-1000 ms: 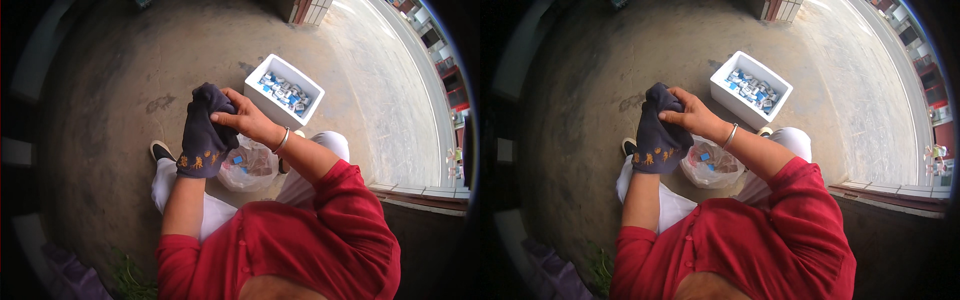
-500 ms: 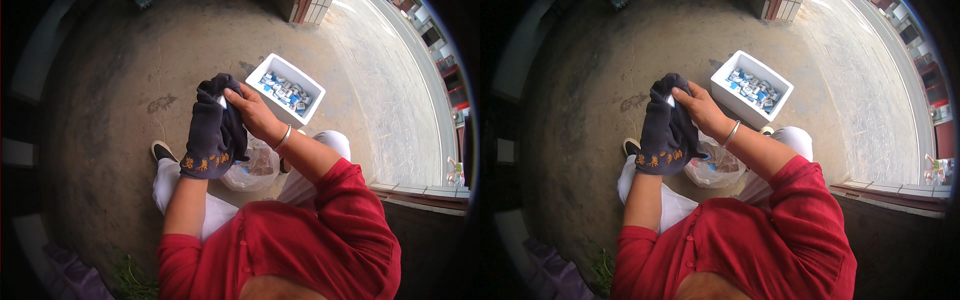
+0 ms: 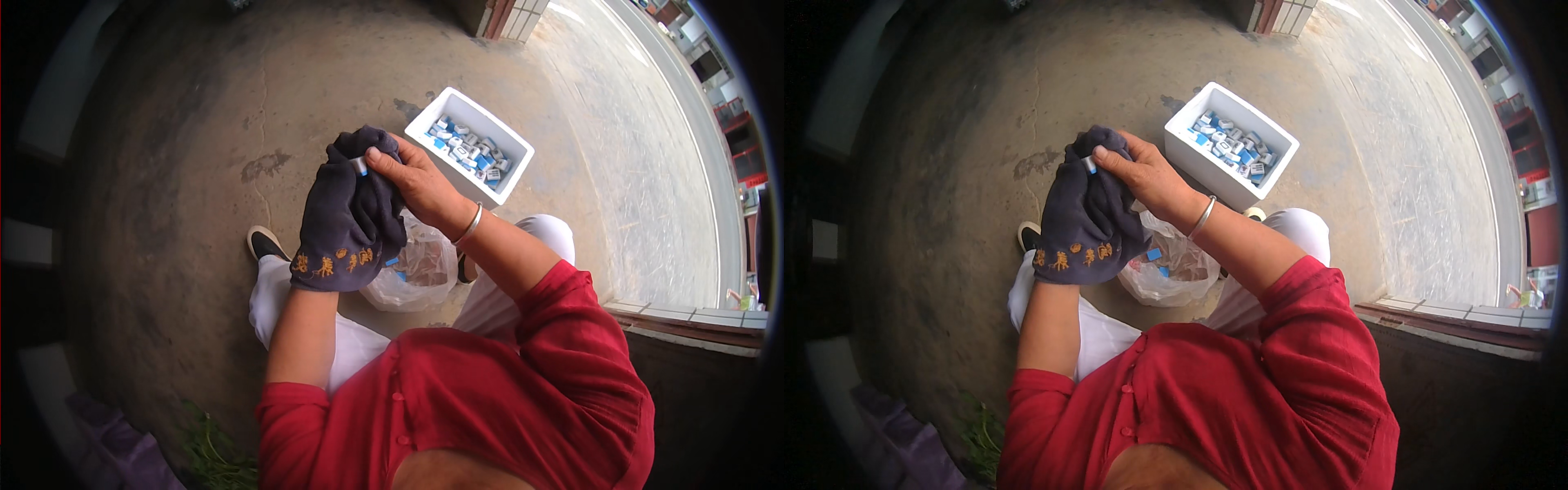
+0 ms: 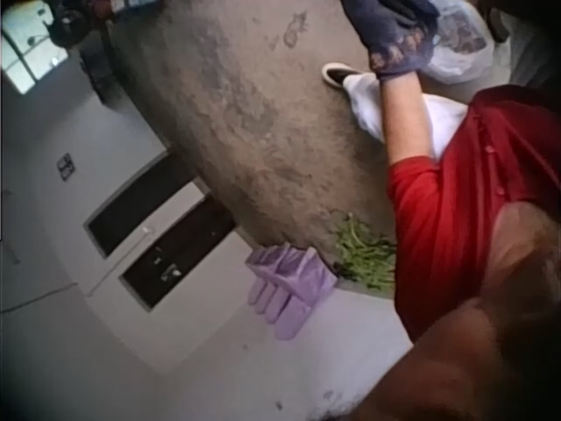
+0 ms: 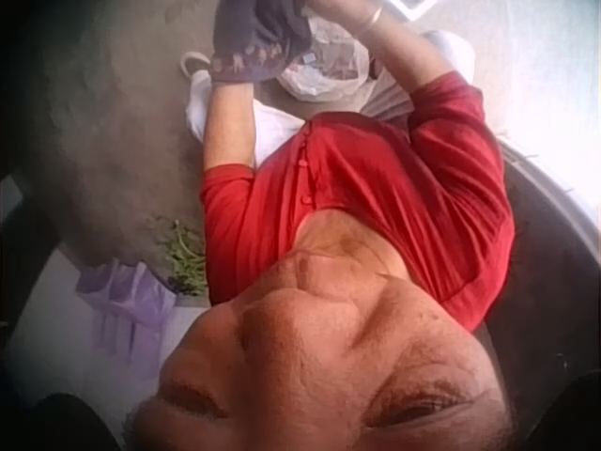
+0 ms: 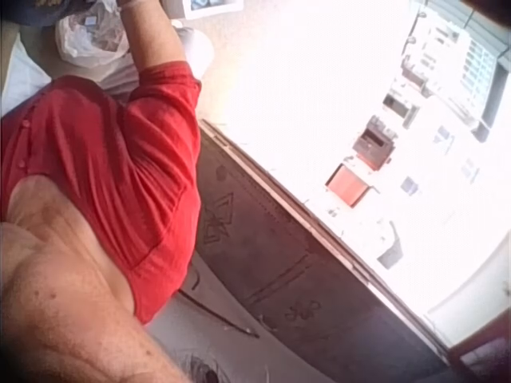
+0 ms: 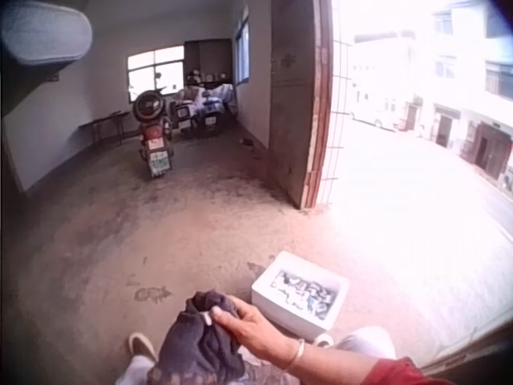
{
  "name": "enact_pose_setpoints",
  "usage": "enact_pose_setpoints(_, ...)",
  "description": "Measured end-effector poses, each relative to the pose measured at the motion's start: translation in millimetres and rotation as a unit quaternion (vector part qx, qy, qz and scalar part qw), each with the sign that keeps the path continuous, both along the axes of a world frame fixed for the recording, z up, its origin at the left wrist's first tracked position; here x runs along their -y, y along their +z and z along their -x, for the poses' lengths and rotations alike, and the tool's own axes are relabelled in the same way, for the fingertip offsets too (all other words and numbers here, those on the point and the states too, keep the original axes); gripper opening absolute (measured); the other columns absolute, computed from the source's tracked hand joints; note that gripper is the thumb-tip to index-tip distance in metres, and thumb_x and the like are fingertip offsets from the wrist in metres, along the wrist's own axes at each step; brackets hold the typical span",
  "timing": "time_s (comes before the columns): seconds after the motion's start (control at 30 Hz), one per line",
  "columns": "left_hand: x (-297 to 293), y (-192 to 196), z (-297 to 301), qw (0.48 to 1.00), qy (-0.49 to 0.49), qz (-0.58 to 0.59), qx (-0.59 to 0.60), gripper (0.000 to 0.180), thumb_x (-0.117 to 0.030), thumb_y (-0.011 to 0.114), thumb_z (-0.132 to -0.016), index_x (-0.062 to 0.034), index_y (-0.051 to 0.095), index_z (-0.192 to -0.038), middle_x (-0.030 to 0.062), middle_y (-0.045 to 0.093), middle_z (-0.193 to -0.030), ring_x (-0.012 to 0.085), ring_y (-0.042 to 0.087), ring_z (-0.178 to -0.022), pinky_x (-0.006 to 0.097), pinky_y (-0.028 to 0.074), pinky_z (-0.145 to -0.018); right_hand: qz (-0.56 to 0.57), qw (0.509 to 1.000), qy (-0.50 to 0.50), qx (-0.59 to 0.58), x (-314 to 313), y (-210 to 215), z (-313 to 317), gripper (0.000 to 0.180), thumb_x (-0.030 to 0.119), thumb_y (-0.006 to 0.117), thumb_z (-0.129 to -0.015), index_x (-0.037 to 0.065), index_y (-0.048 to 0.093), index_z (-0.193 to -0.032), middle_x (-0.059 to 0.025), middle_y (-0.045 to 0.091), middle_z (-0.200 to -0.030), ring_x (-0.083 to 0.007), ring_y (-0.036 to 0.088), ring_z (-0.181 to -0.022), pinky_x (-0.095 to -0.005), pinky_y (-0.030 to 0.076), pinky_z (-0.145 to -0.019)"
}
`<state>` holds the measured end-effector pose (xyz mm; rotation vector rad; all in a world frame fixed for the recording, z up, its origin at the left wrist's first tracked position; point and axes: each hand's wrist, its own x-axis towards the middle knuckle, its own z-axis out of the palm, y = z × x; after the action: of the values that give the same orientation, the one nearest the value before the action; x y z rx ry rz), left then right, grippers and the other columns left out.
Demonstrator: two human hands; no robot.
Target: The person is organizing mahjong tiles, picking them from a plastic bag and placing them into a white styrofoam box.
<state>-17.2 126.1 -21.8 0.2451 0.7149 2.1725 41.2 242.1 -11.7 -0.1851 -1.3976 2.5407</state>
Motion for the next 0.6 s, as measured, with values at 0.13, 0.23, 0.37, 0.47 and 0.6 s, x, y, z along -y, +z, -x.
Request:
enact_pose_setpoints(0.13, 0.1, 8.5, 10.3, 0.703, 0.086, 0.301, -0.639, 0.018, -0.021, 0.049, -0.098, -0.0063, 0.055, -0.105, 0.0105, 0.063, -0.099, 0.0242, 0.064, -0.089, 0.035, 0.049, -0.076, -0.122, 0.991, -0.036, 0.034, -0.7, -6.2, -0.8, 0.036, 0.029, 0.063, -0.095, -0.002, 0.06, -0.112, -0.0032, 0.065, -0.098, -0.0084, 0.059, -0.088, -0.0237, 0.051, -0.079)
enact_pose_setpoints(0.23, 1.6, -41.5, 25.5, 0.78, 0.09, 0.31, -0.535, 0.017, -0.023, 0.047, -0.099, -0.0073, 0.053, -0.096, 0.0114, 0.062, -0.089, 0.0265, 0.063, -0.081, 0.037, 0.047, -0.071, -0.195, 0.98, -0.046, 0.018, 8.0, -3.7, 1.5, 0.034, 0.028, 0.06, -0.097, -0.003, 0.061, -0.111, -0.0018, 0.065, -0.093, -0.0069, 0.057, -0.085, -0.0232, 0.05, -0.076)
enact_pose_setpoints(0.37, -7.7, -10.6, 10.7, 0.612, 0.172, 0.26, -0.727, 0.024, -0.031, 0.046, -0.1, -0.0084, 0.054, -0.101, 0.0094, 0.062, -0.092, 0.0257, 0.063, -0.082, 0.035, 0.049, -0.073, -0.139, 0.989, 0.003, 0.042, -4.4, -6.8, -3.6, 0.035, 0.026, 0.061, -0.096, -0.002, 0.058, -0.117, -0.0029, 0.065, -0.101, -0.0086, 0.059, -0.091, -0.0238, 0.05, -0.081)
enact_pose_setpoints(0.47, -3.4, -11.8, 2.6, 0.996, 0.03, 0.063, 0.06, 0.03, -0.037, 0.045, -0.1, -0.0089, 0.055, -0.105, 0.0075, 0.061, -0.097, 0.0234, 0.062, -0.085, 0.033, 0.05, -0.077, -0.171, 0.985, 0.035, 0.015, -1.4, -3.1, -4.7, 0.039, 0.026, 0.063, -0.095, -0.002, 0.056, -0.121, -0.0048, 0.065, -0.106, -0.0102, 0.06, -0.096, -0.0251, 0.05, -0.086)
enact_pose_setpoints(0.6, -2.7, -28.9, 11.0, 0.998, -0.013, 0.051, -0.018, 0.033, -0.038, 0.044, -0.1, -0.0084, 0.054, -0.11, 0.0061, 0.059, -0.101, 0.02, 0.059, -0.092, 0.032, 0.05, -0.083, -0.227, 0.97, 0.014, 0.085, 5.6, 5.8, -6.7, 0.038, 0.024, 0.066, -0.092, -0.002, 0.057, -0.118, -0.0064, 0.065, -0.105, -0.0119, 0.061, -0.097, -0.0267, 0.051, -0.088)
